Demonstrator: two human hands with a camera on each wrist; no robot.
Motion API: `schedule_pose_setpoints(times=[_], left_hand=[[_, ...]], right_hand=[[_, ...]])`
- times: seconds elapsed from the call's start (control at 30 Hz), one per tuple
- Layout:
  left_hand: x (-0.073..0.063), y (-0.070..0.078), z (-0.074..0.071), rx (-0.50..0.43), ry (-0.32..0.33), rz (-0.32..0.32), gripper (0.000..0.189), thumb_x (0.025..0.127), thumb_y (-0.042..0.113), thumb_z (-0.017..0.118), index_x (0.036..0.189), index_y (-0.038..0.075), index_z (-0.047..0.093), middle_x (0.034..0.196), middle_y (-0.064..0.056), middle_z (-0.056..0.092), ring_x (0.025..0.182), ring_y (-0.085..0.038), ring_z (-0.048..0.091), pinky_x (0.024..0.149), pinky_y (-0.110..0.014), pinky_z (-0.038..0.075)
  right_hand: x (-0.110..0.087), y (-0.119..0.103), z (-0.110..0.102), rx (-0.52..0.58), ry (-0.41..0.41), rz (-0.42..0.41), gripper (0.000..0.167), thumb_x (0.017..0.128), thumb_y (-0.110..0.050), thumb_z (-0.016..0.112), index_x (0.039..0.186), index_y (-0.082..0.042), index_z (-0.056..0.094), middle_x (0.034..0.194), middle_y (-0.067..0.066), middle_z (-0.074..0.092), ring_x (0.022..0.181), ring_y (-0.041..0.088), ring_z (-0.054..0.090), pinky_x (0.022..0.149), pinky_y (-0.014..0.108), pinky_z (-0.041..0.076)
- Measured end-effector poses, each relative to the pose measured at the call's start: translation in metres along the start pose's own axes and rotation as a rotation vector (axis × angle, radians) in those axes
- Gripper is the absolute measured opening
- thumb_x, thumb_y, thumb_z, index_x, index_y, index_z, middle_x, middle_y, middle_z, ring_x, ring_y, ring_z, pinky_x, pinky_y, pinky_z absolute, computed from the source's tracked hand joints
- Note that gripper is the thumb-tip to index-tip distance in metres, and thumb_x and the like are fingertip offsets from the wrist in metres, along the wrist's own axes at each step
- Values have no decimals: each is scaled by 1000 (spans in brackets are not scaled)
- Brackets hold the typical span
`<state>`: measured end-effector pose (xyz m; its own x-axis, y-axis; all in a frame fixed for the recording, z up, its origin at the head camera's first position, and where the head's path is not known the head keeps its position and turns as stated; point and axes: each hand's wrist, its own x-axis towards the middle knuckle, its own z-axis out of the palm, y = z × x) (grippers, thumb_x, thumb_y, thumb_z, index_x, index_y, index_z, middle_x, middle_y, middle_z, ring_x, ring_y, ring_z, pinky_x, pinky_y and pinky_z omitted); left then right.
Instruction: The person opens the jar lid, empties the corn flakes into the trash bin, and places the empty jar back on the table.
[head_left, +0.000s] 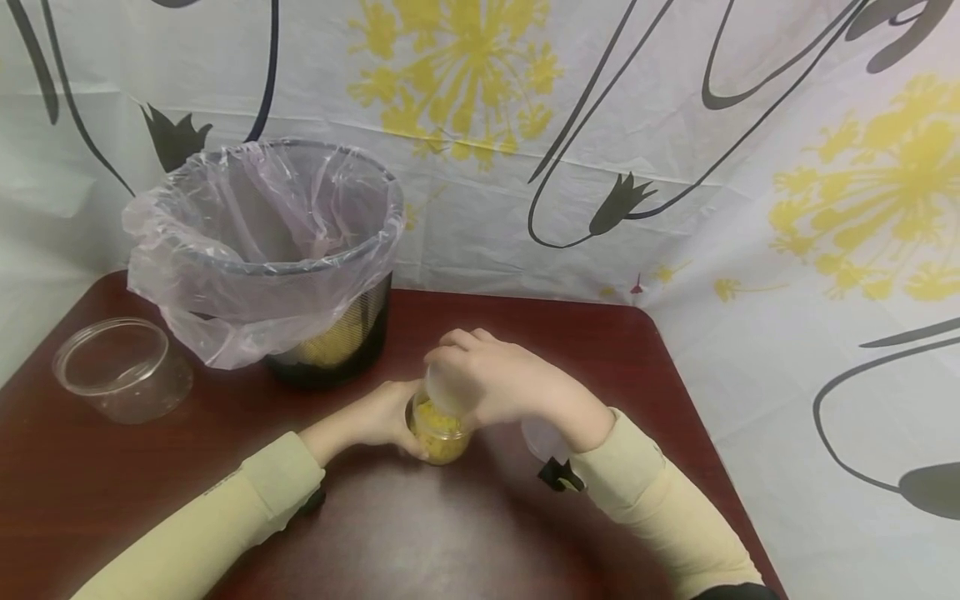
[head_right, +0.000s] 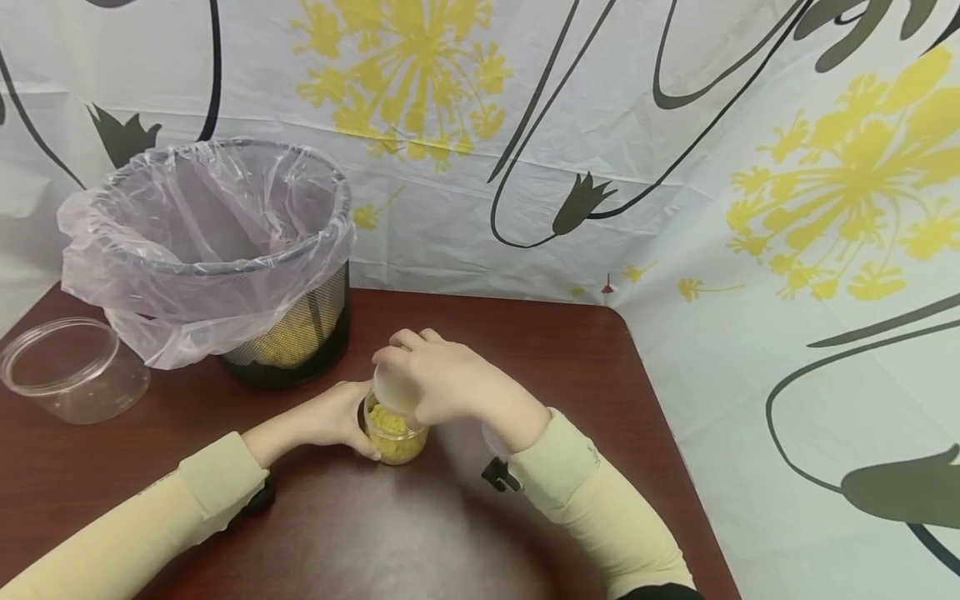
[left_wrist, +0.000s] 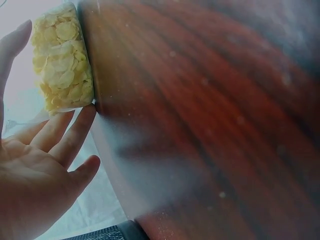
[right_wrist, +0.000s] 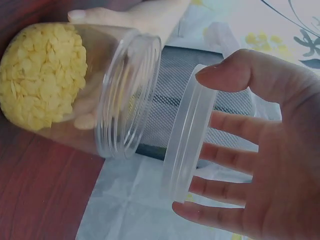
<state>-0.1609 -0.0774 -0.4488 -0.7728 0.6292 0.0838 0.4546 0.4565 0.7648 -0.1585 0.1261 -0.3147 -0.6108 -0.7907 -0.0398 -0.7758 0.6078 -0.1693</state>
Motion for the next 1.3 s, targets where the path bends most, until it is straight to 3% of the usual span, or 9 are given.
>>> schedule_pose_setpoints(times=[0.33, 0.7, 1.3], left_hand=[[1, -2, 1, -5, 17, 24, 90, 48, 23, 92, 128, 5, 55, 113, -3, 65, 106, -17, 58, 96, -38, 43], [1, -4, 4, -8, 24, 9, 88, 48, 23, 92, 125, 3, 57, 116, -6, 64, 107, -19, 57, 97, -39, 43], [1, -3, 4, -35, 21, 2, 87, 48, 22, 92, 125, 4, 57, 115, -5, 64, 107, -19, 57, 96, -40, 42]], right_hand=[[-5, 16, -6, -36, 73, 55, 80, 57, -30, 85, 131, -18, 55, 125, -1, 49, 108, 20, 46, 81, 36, 49], [-10, 38, -6, -17, 110, 182, 80, 58, -26, 78, 134, -17, 53, 124, -1, 49, 107, 21, 46, 77, 37, 48], [-12, 77, 13, 73, 83, 326, 79, 63, -22, 79, 136, -12, 52, 127, 12, 49, 107, 33, 48, 84, 43, 46]])
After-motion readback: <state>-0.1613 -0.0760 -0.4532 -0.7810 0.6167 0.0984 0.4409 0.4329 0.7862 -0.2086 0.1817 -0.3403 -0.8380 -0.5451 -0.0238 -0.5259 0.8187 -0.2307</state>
